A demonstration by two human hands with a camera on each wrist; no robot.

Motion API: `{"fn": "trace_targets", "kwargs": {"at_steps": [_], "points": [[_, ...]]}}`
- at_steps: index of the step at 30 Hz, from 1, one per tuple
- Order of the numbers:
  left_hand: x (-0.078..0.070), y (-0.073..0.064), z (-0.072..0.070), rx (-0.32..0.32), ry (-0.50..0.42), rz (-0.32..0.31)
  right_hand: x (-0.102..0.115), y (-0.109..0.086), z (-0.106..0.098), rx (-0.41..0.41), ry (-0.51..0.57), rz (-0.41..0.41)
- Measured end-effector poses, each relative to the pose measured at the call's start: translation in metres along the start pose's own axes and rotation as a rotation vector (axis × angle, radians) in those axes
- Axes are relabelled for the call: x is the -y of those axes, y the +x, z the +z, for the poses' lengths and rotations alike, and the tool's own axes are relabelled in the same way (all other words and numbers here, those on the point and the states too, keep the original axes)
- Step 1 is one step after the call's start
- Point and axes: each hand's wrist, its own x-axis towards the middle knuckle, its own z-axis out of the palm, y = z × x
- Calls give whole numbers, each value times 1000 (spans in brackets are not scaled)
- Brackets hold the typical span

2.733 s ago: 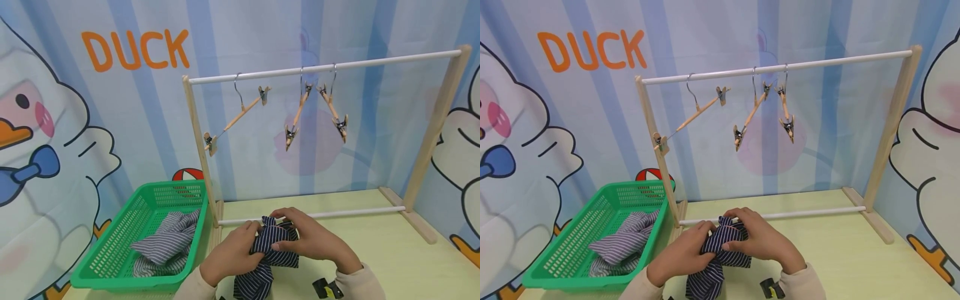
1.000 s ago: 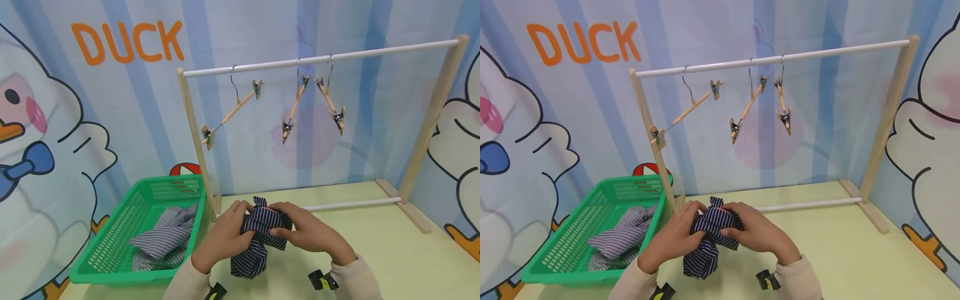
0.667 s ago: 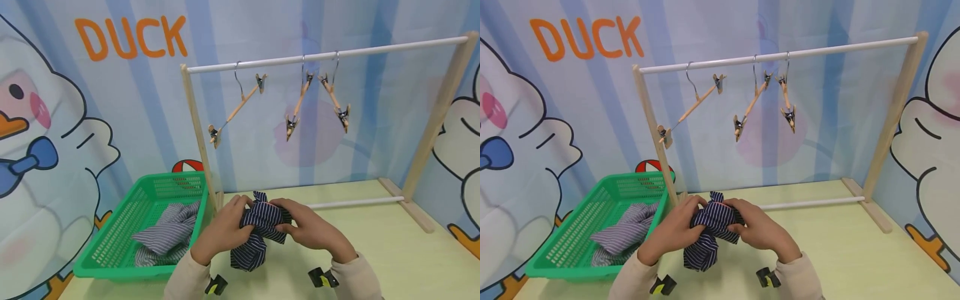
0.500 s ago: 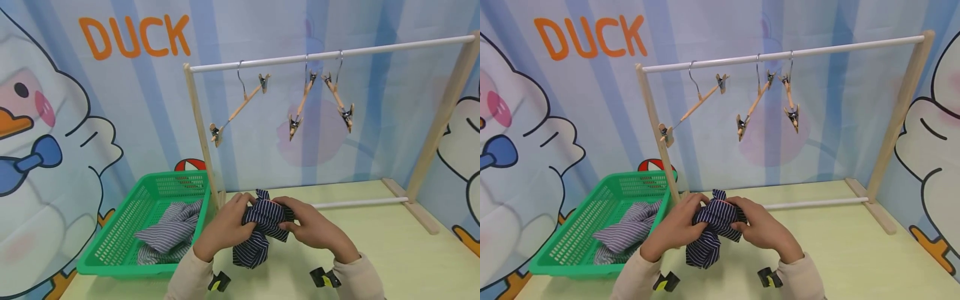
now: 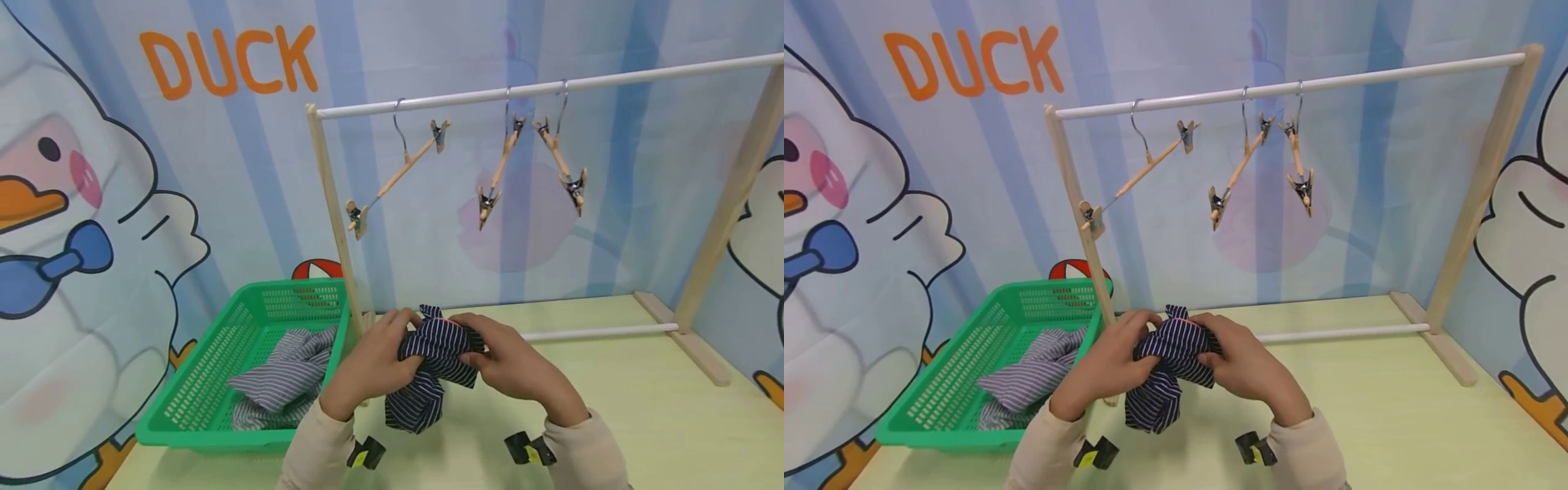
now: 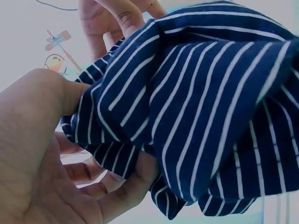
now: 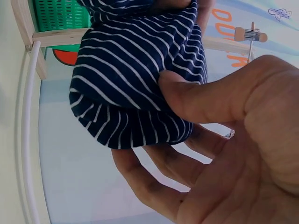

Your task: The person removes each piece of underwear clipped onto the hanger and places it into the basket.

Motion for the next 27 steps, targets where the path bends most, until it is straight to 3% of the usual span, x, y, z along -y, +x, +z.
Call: {"fn": "trace_targets", "kwargs": {"at_steps": [11,27], "points": [[-1,1,-3,-10,32,-14,7,4,6,-79,5,37],[1,-3,-11,-59,4,-19,13,12,11,-127,119,28]]}}
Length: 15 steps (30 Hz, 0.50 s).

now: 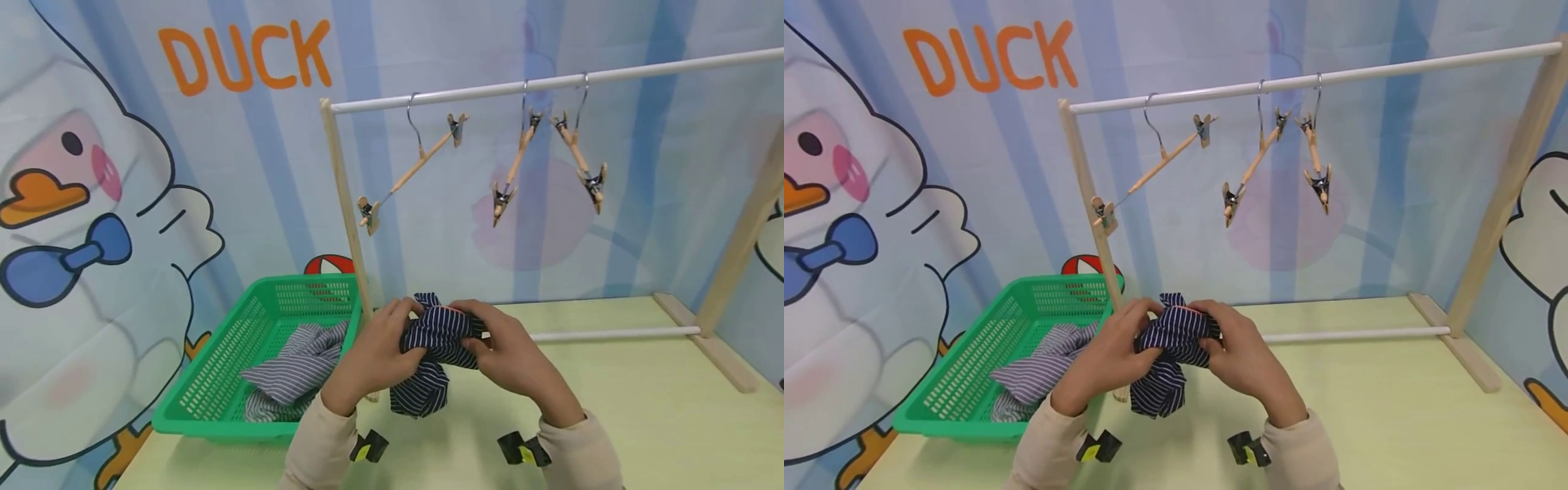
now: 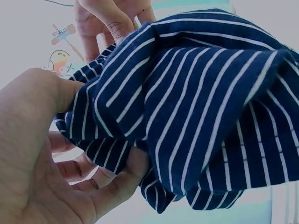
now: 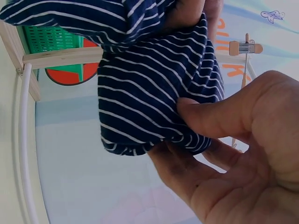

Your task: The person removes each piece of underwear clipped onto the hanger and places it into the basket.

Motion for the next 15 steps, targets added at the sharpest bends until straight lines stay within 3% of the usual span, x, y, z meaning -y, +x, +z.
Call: {"fn": "trace_targets", "kwargs": {"at_steps": [15], "points": [[0,-4,-6,-53,-5,14,0,4,8,-29,22,-10]]}}
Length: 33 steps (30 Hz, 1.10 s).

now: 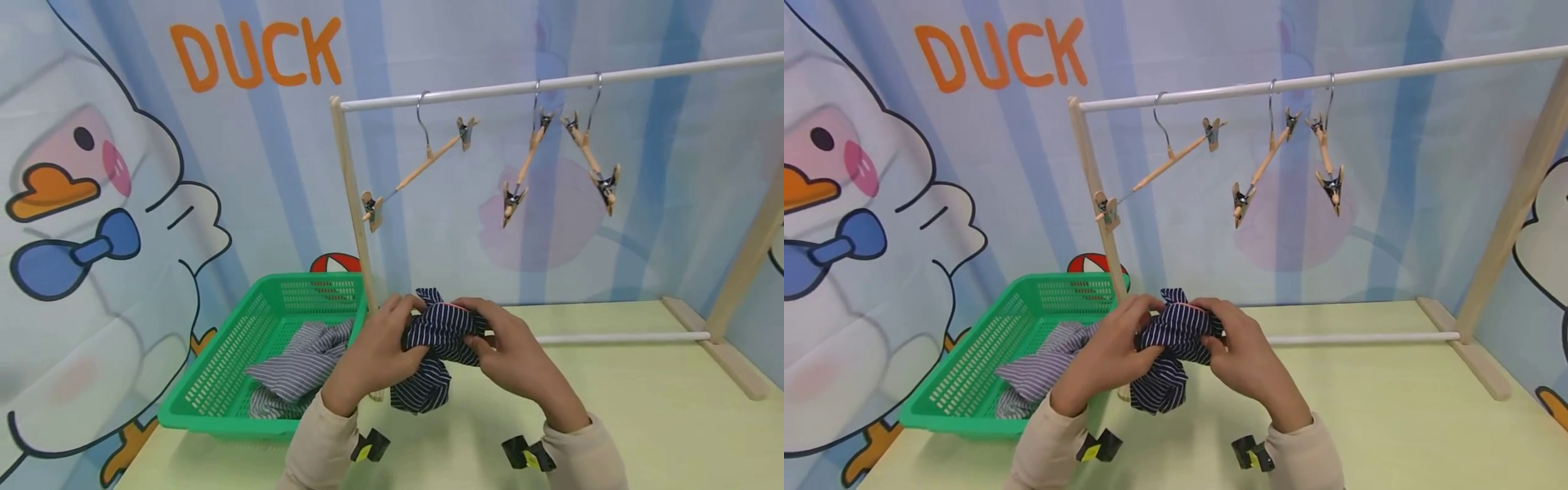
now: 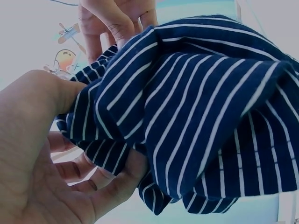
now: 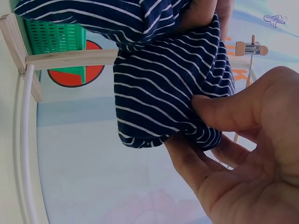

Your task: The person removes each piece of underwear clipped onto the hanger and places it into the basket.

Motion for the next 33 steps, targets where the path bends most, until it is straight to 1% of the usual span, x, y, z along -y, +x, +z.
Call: {"fn": "trace_targets", "kwargs": {"at_steps": [8,19,27,33], "points": [[0,1,-2,-4,6,5,2,-1,2,-28,3,-8],[0,0,-4,-40,4,19,4,0,3,-48,-4,-31],[-2,-1,-7,-56,1,29,8,-1,4,-50,3,-23],[-2,-2,-9,-64,1,23,9,-1,4,-42,13,-26]]}}
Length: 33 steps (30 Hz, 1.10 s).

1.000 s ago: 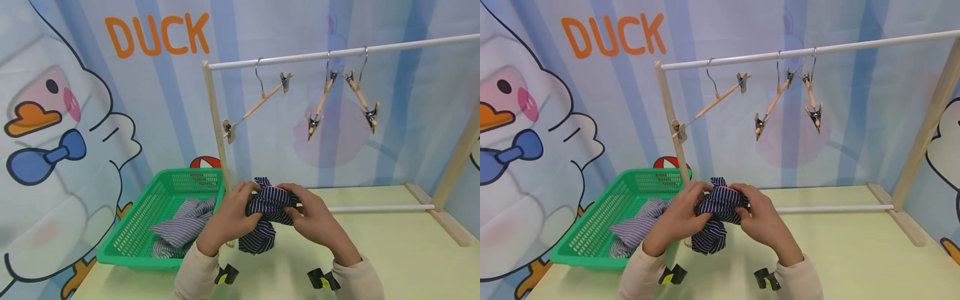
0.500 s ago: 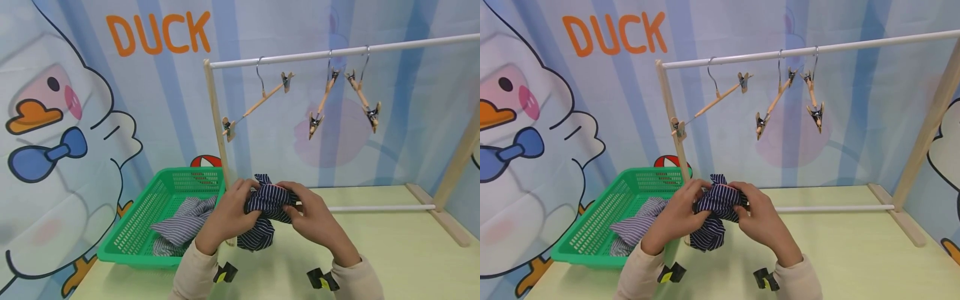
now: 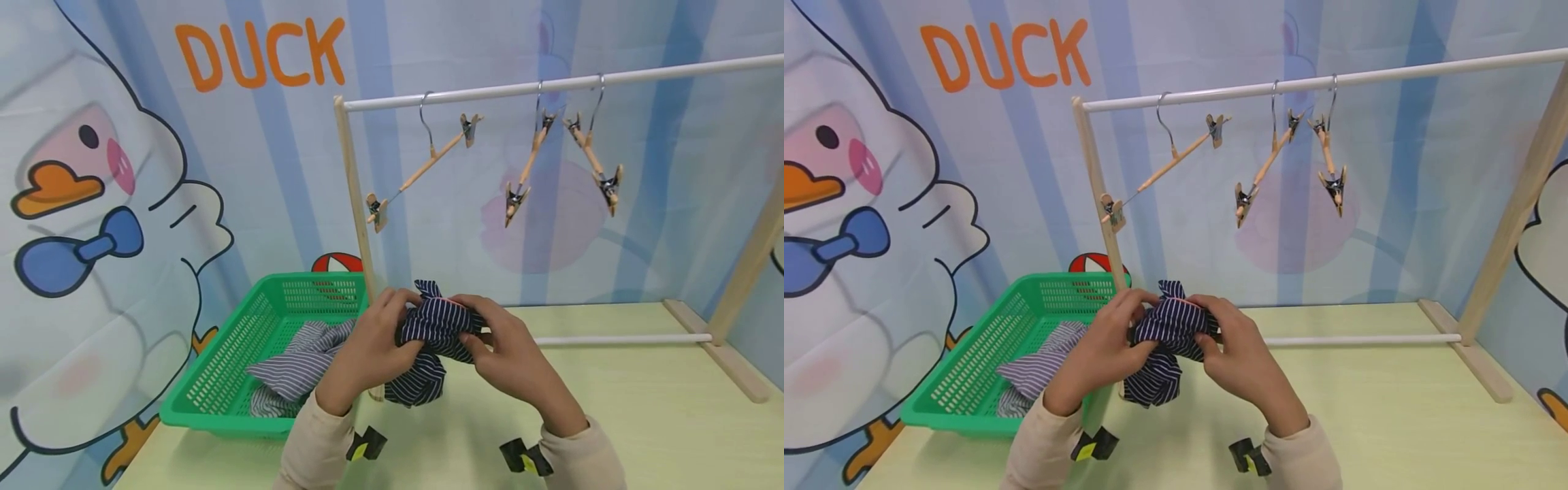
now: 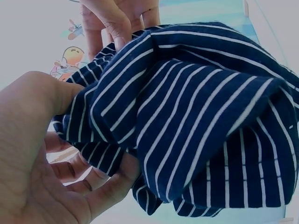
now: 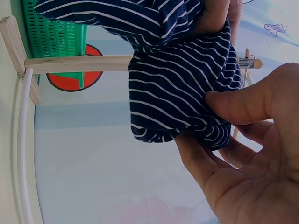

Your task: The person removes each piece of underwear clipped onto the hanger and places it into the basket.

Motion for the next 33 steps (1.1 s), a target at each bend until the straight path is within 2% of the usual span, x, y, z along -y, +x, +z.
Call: {"fn": "trace_targets", "kwargs": {"at_steps": [7,20,27,33], "points": [[1,-1,-2,-28,23,15,2,1,2,2,0,5],[3,-2,-7,-49,4,3,3,2,5,-3,22,-24],[5,-5,-5,-67,7,-21,3,1,8,-10,16,-30],[4,-3,-6,-96,19,-12,3,2,6,-14,18,-45]]}}
